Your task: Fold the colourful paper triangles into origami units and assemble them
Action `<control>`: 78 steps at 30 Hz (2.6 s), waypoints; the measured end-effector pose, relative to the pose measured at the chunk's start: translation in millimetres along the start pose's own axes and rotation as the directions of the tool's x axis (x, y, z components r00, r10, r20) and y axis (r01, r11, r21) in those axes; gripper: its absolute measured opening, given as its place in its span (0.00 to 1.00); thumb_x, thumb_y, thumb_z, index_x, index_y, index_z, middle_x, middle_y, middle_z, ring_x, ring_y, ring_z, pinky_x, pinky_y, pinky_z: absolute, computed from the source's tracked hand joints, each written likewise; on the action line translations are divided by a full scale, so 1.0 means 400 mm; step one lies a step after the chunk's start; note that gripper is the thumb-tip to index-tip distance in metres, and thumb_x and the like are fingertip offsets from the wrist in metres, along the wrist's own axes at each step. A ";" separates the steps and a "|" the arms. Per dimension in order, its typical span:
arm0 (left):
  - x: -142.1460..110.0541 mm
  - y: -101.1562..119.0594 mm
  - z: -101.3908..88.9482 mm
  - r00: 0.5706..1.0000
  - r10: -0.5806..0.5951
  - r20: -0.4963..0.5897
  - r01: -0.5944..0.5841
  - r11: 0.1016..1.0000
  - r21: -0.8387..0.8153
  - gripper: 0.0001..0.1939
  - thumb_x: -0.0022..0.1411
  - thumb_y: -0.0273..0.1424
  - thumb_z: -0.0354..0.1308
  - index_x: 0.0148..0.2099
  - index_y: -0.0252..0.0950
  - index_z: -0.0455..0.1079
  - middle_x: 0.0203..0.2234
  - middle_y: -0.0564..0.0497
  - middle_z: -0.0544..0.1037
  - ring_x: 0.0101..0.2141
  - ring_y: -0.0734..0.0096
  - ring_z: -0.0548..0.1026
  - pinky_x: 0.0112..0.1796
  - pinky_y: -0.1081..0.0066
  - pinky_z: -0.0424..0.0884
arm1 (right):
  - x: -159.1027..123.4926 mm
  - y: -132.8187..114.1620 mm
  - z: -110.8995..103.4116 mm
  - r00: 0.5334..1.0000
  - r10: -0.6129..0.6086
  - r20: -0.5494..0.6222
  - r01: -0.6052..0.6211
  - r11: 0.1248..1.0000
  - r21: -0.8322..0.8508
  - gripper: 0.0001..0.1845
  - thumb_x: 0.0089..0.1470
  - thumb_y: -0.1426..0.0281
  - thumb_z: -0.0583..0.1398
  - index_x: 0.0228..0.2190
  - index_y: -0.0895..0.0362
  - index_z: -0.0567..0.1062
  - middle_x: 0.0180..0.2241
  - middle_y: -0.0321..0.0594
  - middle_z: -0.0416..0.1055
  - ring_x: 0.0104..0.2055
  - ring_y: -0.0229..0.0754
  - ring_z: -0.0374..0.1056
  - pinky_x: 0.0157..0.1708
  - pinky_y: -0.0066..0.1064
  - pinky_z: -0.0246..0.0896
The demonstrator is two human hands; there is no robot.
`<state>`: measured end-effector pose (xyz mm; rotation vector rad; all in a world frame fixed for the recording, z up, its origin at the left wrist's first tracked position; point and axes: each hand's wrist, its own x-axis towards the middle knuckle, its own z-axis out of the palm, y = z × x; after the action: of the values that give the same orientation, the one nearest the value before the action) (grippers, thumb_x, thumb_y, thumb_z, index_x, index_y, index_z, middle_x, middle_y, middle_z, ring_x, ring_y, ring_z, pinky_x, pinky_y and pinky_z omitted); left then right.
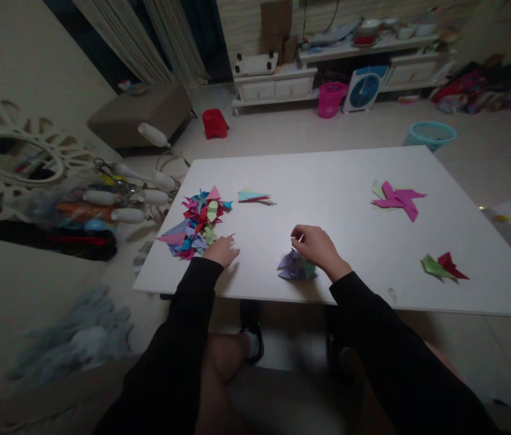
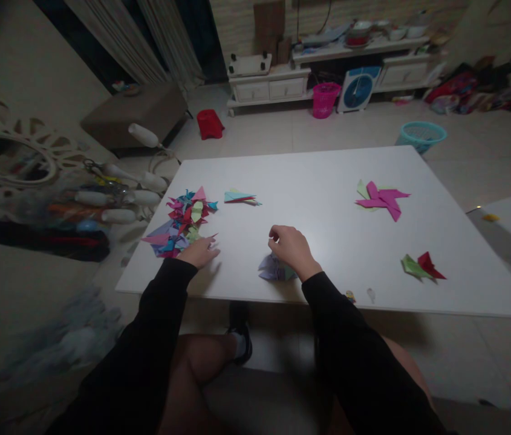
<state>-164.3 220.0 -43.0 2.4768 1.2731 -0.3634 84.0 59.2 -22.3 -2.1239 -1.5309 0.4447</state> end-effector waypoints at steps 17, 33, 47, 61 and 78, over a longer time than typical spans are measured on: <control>-0.049 0.289 -0.027 0.532 0.695 -0.483 -0.821 0.563 -0.095 0.09 0.60 0.22 0.57 0.42 0.37 0.73 0.40 0.47 0.80 0.45 0.61 0.75 0.49 0.59 0.71 | 0.004 0.070 -0.040 0.984 0.147 -0.101 -0.047 0.762 0.646 0.13 0.53 0.60 0.61 0.31 0.57 0.79 0.28 0.42 0.77 0.31 0.43 0.71 0.35 0.35 0.65; 0.012 0.335 -0.024 0.493 0.633 -0.597 -0.847 0.505 -0.164 0.10 0.58 0.22 0.58 0.41 0.40 0.75 0.42 0.48 0.82 0.48 0.61 0.77 0.56 0.55 0.70 | 0.048 0.070 -0.058 0.992 0.129 0.003 -0.068 0.500 0.863 0.15 0.40 0.68 0.66 0.34 0.56 0.79 0.31 0.37 0.76 0.33 0.38 0.68 0.36 0.33 0.64; 0.016 0.328 -0.024 0.901 0.098 -0.423 -0.430 0.335 -0.838 0.18 0.56 0.35 0.64 0.49 0.37 0.68 0.41 0.46 0.79 0.40 0.65 0.78 0.39 0.65 0.75 | 0.027 0.041 -0.060 0.965 0.082 -0.249 0.115 0.720 0.684 0.09 0.47 0.69 0.64 0.33 0.57 0.78 0.31 0.39 0.77 0.32 0.39 0.70 0.31 0.30 0.62; 0.041 0.318 -0.013 0.925 0.176 -0.338 -0.373 0.243 -0.896 0.15 0.51 0.30 0.67 0.42 0.33 0.74 0.38 0.44 0.82 0.40 0.62 0.79 0.45 0.60 0.75 | 0.032 0.032 -0.051 0.978 -0.019 -0.210 0.145 0.782 0.606 0.08 0.50 0.67 0.65 0.35 0.56 0.79 0.33 0.38 0.78 0.33 0.39 0.71 0.31 0.29 0.63; 0.033 0.327 -0.008 0.926 0.167 -0.338 -0.372 0.254 -0.893 0.16 0.50 0.28 0.68 0.43 0.33 0.75 0.36 0.45 0.81 0.39 0.63 0.80 0.45 0.59 0.77 | 0.024 0.029 -0.044 0.971 -0.111 -0.213 0.209 0.824 0.526 0.07 0.51 0.68 0.67 0.34 0.55 0.81 0.34 0.37 0.72 0.31 0.36 0.68 0.31 0.28 0.64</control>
<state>-49.4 159.7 -22.0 1.5504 0.6709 0.6110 105.4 61.8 -13.8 -1.5323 -1.2761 0.5441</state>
